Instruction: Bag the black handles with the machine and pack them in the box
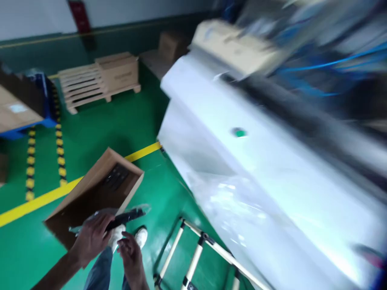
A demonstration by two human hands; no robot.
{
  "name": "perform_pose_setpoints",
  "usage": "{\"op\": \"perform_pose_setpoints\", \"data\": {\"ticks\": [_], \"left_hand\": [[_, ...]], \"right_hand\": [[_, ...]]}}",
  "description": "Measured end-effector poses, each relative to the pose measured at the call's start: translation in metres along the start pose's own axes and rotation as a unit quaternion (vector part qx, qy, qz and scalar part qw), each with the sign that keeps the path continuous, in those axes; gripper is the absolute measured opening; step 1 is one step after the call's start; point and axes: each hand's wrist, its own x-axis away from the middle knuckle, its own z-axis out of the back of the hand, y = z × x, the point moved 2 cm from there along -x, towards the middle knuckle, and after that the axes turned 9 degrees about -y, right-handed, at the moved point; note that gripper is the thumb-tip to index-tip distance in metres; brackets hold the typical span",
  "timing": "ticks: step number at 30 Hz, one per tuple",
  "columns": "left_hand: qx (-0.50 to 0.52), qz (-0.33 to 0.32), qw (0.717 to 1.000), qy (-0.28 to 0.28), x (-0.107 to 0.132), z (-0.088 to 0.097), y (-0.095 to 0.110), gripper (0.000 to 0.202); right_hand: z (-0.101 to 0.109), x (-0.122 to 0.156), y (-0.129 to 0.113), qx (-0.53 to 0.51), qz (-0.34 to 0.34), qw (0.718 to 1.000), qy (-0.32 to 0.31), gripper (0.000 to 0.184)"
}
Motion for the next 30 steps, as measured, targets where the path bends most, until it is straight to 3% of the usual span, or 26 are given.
{"op": "perform_pose_setpoints", "data": {"ticks": [3, 8, 10, 14, 18, 20, 22, 24, 25, 27, 30], "left_hand": [[-0.019, -0.132, 0.991, 0.012, -0.012, 0.021, 0.053, 0.022], [0.006, -0.245, 0.969, 0.007, -0.048, 0.052, 0.133, 0.021], [0.048, -0.253, 0.966, -0.025, -0.064, 0.064, 0.160, 0.024], [0.170, -0.191, 0.952, -0.170, -0.107, 0.098, 0.200, 0.026], [0.244, -0.168, 0.919, -0.262, -0.169, 0.145, 0.228, 0.025], [0.270, -0.179, 0.902, -0.285, -0.208, 0.162, 0.242, 0.027], [0.284, -0.200, 0.888, -0.302, -0.248, 0.169, 0.257, 0.028], [0.289, -0.225, 0.872, -0.325, -0.288, 0.171, 0.274, 0.026], [0.291, -0.241, 0.862, -0.339, -0.306, 0.170, 0.284, 0.025], [0.296, -0.273, 0.837, -0.371, -0.340, 0.169, 0.302, 0.023], [0.295, -0.314, 0.796, -0.426, -0.382, 0.167, 0.326, 0.025]], "right_hand": [[0.010, 0.008, -0.045, -0.123, 0.026, 0.992, 0.012, 0.068], [0.045, 0.049, -0.120, -0.239, 0.131, 0.959, 0.085, 0.071], [0.061, 0.069, -0.149, -0.222, 0.162, 0.954, 0.121, 0.068], [0.087, 0.107, -0.201, -0.144, 0.156, 0.953, 0.216, 0.061], [0.106, 0.143, -0.256, 0.054, 0.171, 0.926, 0.332, 0.050], [0.115, 0.155, -0.292, 0.222, 0.264, 0.854, 0.390, 0.031], [0.123, 0.160, -0.331, 0.389, 0.368, 0.731, 0.423, 0.007], [0.133, 0.154, -0.368, 0.509, 0.398, 0.624, 0.439, 0.017], [0.140, 0.148, -0.386, 0.553, 0.384, 0.591, 0.444, 0.020], [0.157, 0.130, -0.416, 0.621, 0.329, 0.558, 0.441, 0.023], [0.183, 0.103, -0.446, 0.687, 0.255, 0.540, 0.414, 0.030]]}}
